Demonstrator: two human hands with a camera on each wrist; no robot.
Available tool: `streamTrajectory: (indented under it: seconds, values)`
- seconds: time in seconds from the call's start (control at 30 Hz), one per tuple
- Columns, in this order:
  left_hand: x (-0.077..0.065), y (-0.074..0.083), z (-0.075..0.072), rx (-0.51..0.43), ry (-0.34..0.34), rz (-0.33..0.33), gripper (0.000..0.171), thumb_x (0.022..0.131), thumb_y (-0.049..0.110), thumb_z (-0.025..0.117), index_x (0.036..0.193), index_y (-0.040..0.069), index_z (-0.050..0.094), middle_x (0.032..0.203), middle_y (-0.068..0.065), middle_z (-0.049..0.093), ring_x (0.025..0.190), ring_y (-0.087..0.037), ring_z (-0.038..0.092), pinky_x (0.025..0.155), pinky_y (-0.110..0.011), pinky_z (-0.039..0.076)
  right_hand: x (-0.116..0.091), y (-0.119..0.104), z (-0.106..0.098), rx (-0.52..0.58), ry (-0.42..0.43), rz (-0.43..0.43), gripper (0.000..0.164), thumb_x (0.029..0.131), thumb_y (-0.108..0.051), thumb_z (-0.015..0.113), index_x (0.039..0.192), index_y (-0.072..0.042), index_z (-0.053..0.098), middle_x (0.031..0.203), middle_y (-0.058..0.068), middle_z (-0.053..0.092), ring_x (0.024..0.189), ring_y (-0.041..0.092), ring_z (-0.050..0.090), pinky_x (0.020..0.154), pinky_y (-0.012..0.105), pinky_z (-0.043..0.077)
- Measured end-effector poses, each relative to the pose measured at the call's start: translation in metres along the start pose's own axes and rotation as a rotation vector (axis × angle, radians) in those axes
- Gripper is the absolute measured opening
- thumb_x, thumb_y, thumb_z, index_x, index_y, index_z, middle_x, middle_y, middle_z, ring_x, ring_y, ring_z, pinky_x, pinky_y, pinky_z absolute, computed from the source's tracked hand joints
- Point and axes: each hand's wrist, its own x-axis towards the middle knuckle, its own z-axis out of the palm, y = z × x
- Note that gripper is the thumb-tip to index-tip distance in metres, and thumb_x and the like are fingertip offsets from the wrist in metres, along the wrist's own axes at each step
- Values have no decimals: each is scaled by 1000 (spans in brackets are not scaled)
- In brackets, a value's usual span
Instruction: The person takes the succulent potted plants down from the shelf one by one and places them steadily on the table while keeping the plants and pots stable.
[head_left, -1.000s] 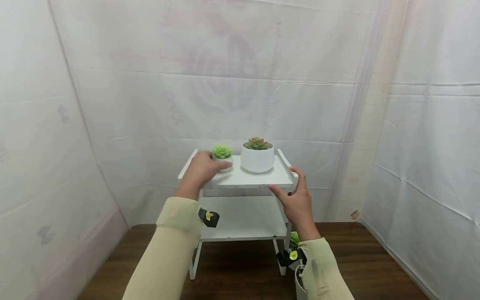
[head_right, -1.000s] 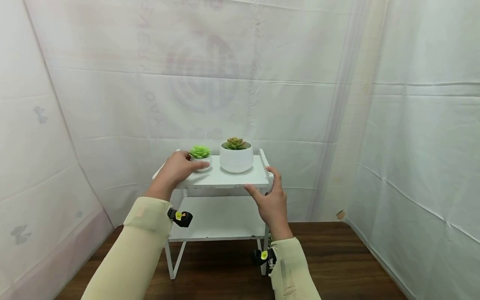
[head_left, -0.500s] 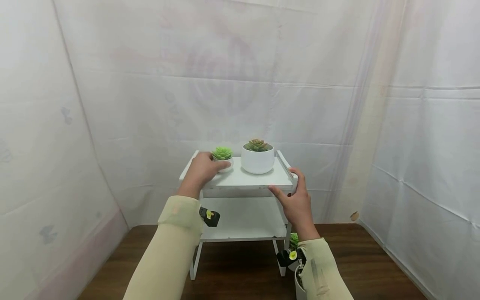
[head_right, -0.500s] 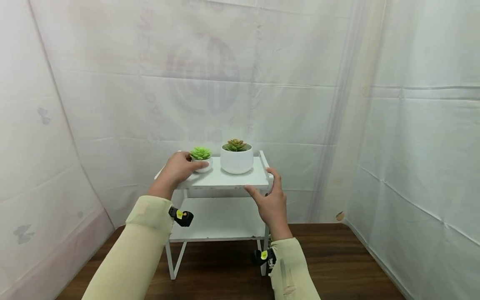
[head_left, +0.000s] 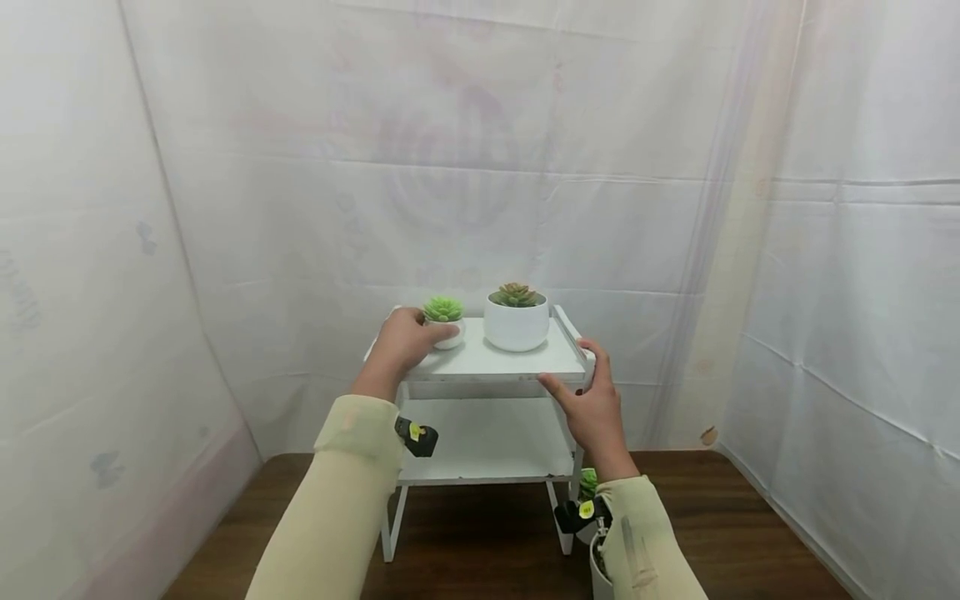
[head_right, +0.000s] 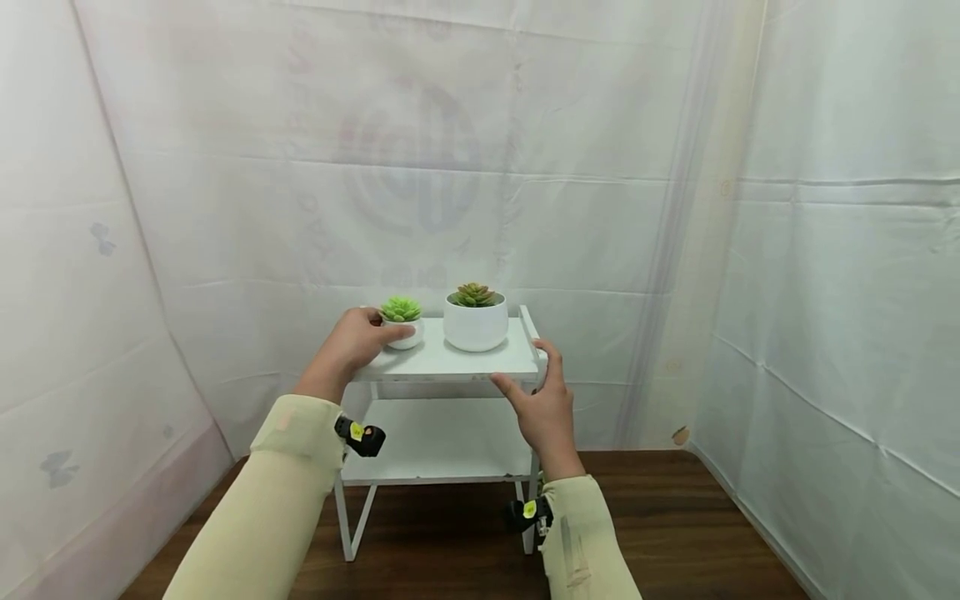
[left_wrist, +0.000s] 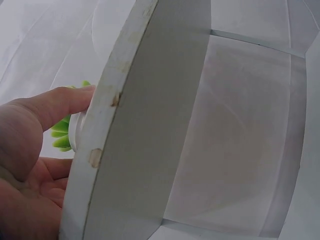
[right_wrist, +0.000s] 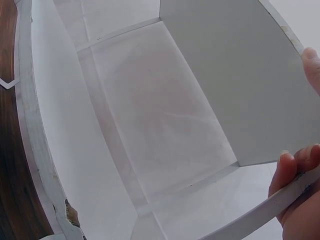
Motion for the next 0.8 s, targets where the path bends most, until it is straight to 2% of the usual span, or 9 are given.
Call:
streamTrajectory:
  seconds: [0.07,0.2,0.3,0.37,0.5,0.6,0.8]
  values:
    - [-1,0,-1,-5,0,-10,79,88,47,65,146,0,38,150,-18,41,137,-33,42,111,-49,37,1,1,1,-4,-1,-1,86,76,-61,73,144,-38,28,127,20,53,88,32,55,70,38,47]
    - [-2,2,-5,-20,8,-15,81,88,46,65,148,0,35,152,-19,38,139,-34,39,112,-50,36,3,1,1,-16,3,-2,85,76,-62,72,145,-38,27,94,15,55,70,26,50,61,33,43]
    - [-2,4,-8,-20,19,-2,80,88,45,65,147,-1,36,151,-19,40,138,-34,40,111,-50,37,6,-1,0,-18,2,-2,86,76,-63,71,145,-39,27,81,12,50,64,23,45,58,32,41]
    - [-2,4,-9,-20,29,11,78,88,45,66,145,-1,39,149,-19,42,136,-33,43,110,-50,38,8,-1,0,-19,-1,1,87,75,-65,71,145,-39,27,86,14,53,67,25,48,59,32,42]
    - [-2,5,-10,-23,41,38,75,87,45,66,142,-1,44,146,-17,47,131,-32,48,107,-49,41,9,0,-2,-21,-7,12,88,74,-66,71,145,-37,27,112,19,56,82,29,53,67,35,45]
    - [-3,4,-11,-33,36,38,75,87,45,67,142,0,44,146,-17,47,131,-32,48,107,-49,41,9,2,-2,-24,-5,15,88,75,-65,71,145,-37,27,117,20,55,86,31,54,69,37,46]
    - [-10,2,-15,-47,28,71,72,88,44,66,142,1,45,146,-17,47,132,-33,46,107,-50,41,9,6,0,-26,12,-2,84,75,-63,72,144,-39,29,89,13,53,72,26,49,63,32,43]
